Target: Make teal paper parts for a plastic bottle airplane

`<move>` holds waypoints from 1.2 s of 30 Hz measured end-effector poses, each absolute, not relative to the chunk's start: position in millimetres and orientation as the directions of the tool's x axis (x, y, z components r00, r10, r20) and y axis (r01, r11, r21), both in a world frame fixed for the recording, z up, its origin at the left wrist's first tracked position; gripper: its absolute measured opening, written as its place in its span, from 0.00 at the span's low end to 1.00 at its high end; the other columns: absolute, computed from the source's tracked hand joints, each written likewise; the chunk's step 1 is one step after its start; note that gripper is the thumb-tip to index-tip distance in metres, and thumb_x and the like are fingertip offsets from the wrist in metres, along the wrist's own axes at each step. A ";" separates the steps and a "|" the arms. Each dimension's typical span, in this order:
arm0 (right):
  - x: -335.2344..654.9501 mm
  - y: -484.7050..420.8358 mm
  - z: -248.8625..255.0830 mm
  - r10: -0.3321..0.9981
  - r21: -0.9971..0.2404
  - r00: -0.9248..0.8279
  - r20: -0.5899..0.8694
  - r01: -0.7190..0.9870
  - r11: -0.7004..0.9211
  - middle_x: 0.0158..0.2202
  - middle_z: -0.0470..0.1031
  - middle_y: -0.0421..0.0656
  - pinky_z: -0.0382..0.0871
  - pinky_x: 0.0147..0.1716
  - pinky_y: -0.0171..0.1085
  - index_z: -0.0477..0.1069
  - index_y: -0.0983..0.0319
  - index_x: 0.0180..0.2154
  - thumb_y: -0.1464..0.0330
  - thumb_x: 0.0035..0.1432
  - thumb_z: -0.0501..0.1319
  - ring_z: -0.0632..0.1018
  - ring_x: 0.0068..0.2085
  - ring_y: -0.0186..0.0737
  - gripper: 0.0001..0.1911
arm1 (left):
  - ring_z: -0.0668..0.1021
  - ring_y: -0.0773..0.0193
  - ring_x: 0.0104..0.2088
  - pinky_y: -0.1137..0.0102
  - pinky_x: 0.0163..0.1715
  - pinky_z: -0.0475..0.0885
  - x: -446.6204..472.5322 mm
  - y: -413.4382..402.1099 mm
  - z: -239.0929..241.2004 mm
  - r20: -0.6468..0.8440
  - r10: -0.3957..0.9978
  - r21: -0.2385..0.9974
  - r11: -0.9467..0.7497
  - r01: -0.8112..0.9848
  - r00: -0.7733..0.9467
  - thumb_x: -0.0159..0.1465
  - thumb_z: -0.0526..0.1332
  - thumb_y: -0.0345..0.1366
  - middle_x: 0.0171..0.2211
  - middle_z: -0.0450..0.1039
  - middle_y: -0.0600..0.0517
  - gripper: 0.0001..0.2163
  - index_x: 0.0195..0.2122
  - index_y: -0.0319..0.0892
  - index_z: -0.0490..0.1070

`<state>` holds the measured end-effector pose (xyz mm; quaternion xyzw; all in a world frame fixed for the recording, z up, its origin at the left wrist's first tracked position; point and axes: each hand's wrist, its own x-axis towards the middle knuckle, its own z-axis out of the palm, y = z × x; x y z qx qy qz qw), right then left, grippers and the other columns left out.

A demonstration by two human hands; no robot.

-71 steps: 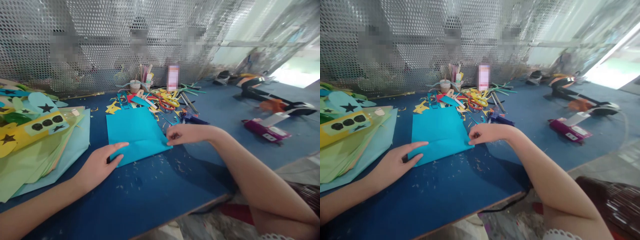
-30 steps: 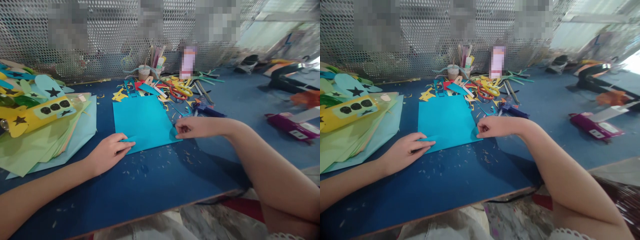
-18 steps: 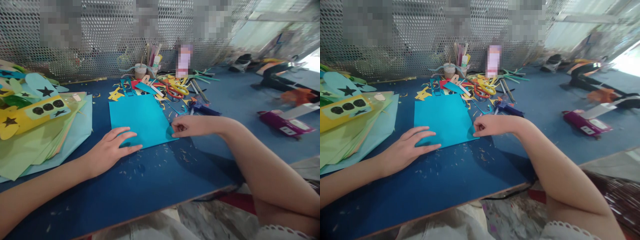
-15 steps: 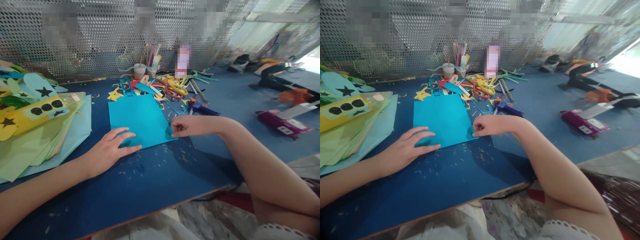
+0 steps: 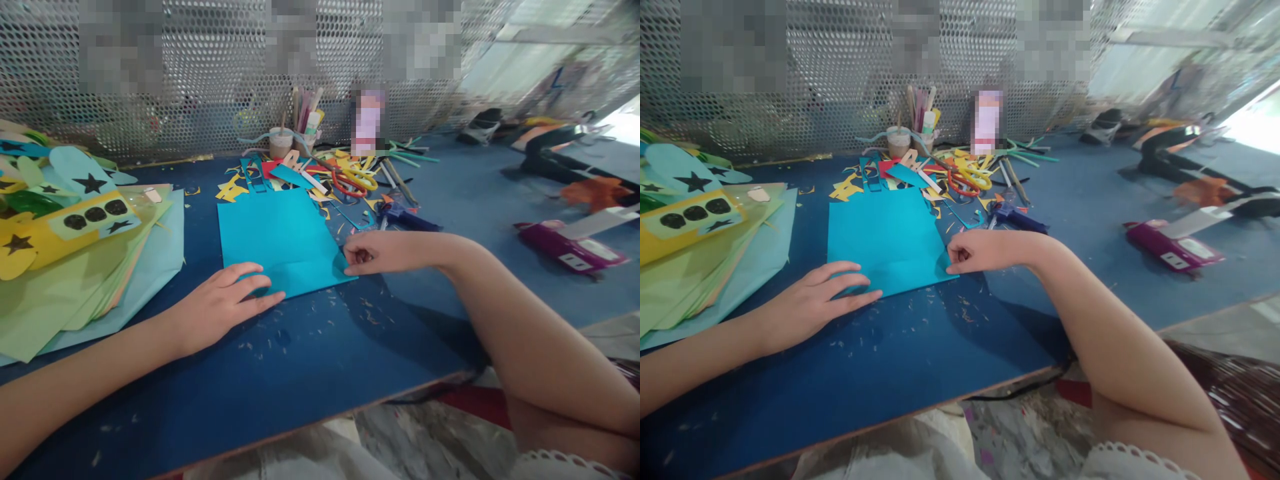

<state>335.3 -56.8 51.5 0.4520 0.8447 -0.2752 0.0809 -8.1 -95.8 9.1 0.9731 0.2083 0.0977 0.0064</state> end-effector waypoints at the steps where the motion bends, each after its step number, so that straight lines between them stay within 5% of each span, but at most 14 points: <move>1: 335.3 -57.1 51.6 0.721 -0.394 -0.579 -0.381 0.807 0.440 0.31 0.73 0.46 0.63 0.32 0.38 0.70 0.62 0.28 0.51 0.56 0.57 0.73 0.32 0.41 0.20 | 0.62 0.56 0.62 0.62 0.58 0.62 -8.3 -96.1 9.1 0.181 0.406 0.055 -0.914 0.403 0.896 0.71 0.43 0.26 0.56 0.67 0.51 0.23 0.63 0.54 0.59; 24: 332.9 -57.6 54.6 0.719 -0.381 -0.569 -0.400 0.816 0.434 0.32 0.74 0.46 0.61 0.31 0.38 0.70 0.62 0.29 0.53 0.56 0.58 0.72 0.31 0.40 0.18 | 0.61 0.58 0.62 0.62 0.60 0.60 -8.6 -92.7 4.5 0.135 0.383 0.082 -0.924 0.374 0.914 0.69 0.42 0.25 0.58 0.66 0.51 0.25 0.63 0.53 0.58; 31: 331.1 -62.4 58.1 0.731 -0.365 -0.560 -0.391 0.823 0.435 0.31 0.73 0.45 0.61 0.31 0.37 0.68 0.62 0.28 0.55 0.56 0.58 0.72 0.31 0.40 0.16 | 0.65 0.62 0.60 0.66 0.59 0.61 -4.2 -93.5 11.0 0.108 0.306 0.025 -0.952 0.305 0.946 0.70 0.42 0.24 0.56 0.69 0.49 0.22 0.62 0.46 0.60; 36: 322.9 -68.7 62.0 0.800 -0.353 -0.587 -0.123 0.779 0.518 0.30 0.69 0.41 0.60 0.30 0.36 0.64 0.60 0.31 0.54 0.56 0.61 0.69 0.30 0.37 0.16 | 0.68 0.61 0.59 0.66 0.59 0.62 -2.3 -92.5 14.3 0.103 0.270 -0.002 -0.962 0.272 0.957 0.69 0.44 0.23 0.55 0.70 0.48 0.22 0.62 0.43 0.61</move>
